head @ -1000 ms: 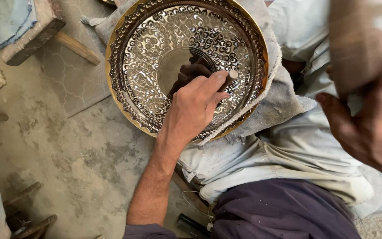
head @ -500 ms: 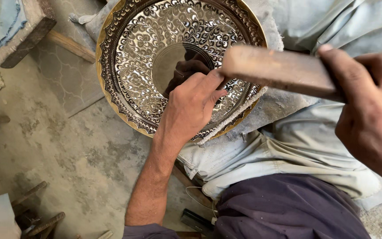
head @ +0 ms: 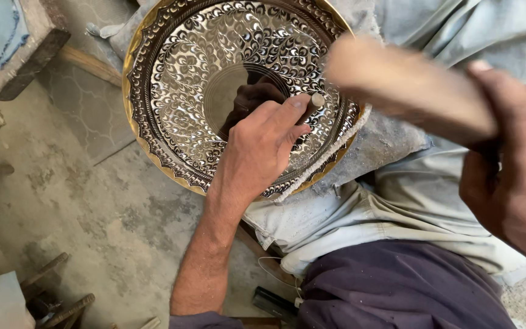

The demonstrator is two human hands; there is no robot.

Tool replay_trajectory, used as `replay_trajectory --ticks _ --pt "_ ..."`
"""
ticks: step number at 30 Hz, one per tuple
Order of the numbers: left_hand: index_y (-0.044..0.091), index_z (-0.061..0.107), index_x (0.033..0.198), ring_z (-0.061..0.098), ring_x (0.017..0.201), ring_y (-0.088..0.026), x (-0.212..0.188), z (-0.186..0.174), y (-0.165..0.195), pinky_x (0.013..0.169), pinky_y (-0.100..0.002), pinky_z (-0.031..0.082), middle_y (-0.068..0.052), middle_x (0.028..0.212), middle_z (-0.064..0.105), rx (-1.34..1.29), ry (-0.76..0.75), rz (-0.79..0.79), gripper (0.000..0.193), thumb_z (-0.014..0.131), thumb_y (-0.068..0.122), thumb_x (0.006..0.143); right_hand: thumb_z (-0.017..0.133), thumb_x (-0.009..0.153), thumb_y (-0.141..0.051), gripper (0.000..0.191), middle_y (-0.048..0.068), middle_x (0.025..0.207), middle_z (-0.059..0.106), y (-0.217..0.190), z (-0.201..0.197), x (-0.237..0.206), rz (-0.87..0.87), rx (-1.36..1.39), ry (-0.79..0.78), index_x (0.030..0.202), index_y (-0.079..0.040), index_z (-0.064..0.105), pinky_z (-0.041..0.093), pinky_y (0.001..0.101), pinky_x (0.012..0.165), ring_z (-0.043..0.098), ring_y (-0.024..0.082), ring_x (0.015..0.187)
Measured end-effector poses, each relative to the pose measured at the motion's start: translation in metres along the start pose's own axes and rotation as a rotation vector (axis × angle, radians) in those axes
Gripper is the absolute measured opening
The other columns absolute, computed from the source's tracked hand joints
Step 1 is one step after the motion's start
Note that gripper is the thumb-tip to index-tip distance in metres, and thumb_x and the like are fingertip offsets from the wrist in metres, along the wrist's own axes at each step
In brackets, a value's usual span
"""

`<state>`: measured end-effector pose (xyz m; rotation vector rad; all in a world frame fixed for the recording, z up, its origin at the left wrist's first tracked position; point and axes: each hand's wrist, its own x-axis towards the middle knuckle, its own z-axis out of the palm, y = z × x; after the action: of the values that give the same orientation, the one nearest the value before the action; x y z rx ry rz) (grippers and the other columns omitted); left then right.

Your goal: The person sits on the floor with an ornate brass tray resting on a cushion on their lap. They hold a small punch against the tray's surface with one hand and strike it with a wooden mallet held in the other hand, repositioning the punch repeatedly to work the decorated metal surface.

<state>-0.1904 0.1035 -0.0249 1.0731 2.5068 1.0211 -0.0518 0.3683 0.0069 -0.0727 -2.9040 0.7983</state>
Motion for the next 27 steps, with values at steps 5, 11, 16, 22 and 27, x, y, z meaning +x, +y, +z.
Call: replay_trajectory --ticks 5,11,16,22,27 --pt "0.010 0.061 0.135 0.066 0.078 -0.027 0.000 -0.001 -0.002 0.067 -0.041 0.053 -0.010 0.092 0.062 0.017 0.001 0.000 0.039 0.075 0.013 0.099 0.063 0.075 0.018 0.075 0.027 0.106 0.059 -0.003 -0.002 0.003 -0.023 -0.248 -0.085 0.146 0.001 0.047 0.053 0.0424 0.079 0.060 0.034 0.089" --pt "0.012 0.061 0.134 0.068 0.081 -0.029 0.001 -0.002 -0.004 0.068 -0.042 0.053 -0.011 0.093 0.063 0.022 0.005 0.014 0.037 0.075 0.015 0.100 0.061 0.078 0.019 0.074 0.027 0.105 0.058 -0.009 -0.006 0.012 -0.041 -0.175 -0.067 0.149 0.002 0.047 0.052 0.0429 0.077 0.060 0.035 0.088" --pt "0.010 0.062 0.133 0.067 0.076 -0.026 0.002 0.000 0.001 0.065 -0.040 0.053 -0.011 0.090 0.065 -0.002 0.015 -0.032 0.037 0.076 0.013 0.099 0.060 0.068 0.016 0.076 0.031 0.102 0.056 -0.013 -0.008 0.016 -0.025 -0.181 -0.022 0.142 0.009 0.048 0.051 0.0472 0.075 0.059 0.041 0.087" --pt "0.009 0.062 0.130 0.069 0.077 -0.025 -0.006 -0.005 0.003 0.068 -0.040 0.054 -0.010 0.090 0.065 -0.109 0.017 -0.033 0.035 0.076 0.010 0.098 0.063 0.081 0.016 0.066 0.028 0.113 0.058 -0.007 -0.002 0.003 0.042 0.009 -0.033 0.144 0.005 0.048 0.052 0.0474 0.083 0.062 0.040 0.097" --pt "0.009 0.061 0.132 0.069 0.081 -0.028 -0.009 -0.002 -0.001 0.068 -0.041 0.053 -0.011 0.094 0.065 -0.082 -0.045 0.000 0.037 0.074 0.008 0.098 0.069 0.083 0.013 0.067 0.030 0.112 0.060 0.011 0.010 -0.009 0.154 -0.105 -0.114 0.146 0.005 0.047 0.054 0.0449 0.079 0.064 0.038 0.092"
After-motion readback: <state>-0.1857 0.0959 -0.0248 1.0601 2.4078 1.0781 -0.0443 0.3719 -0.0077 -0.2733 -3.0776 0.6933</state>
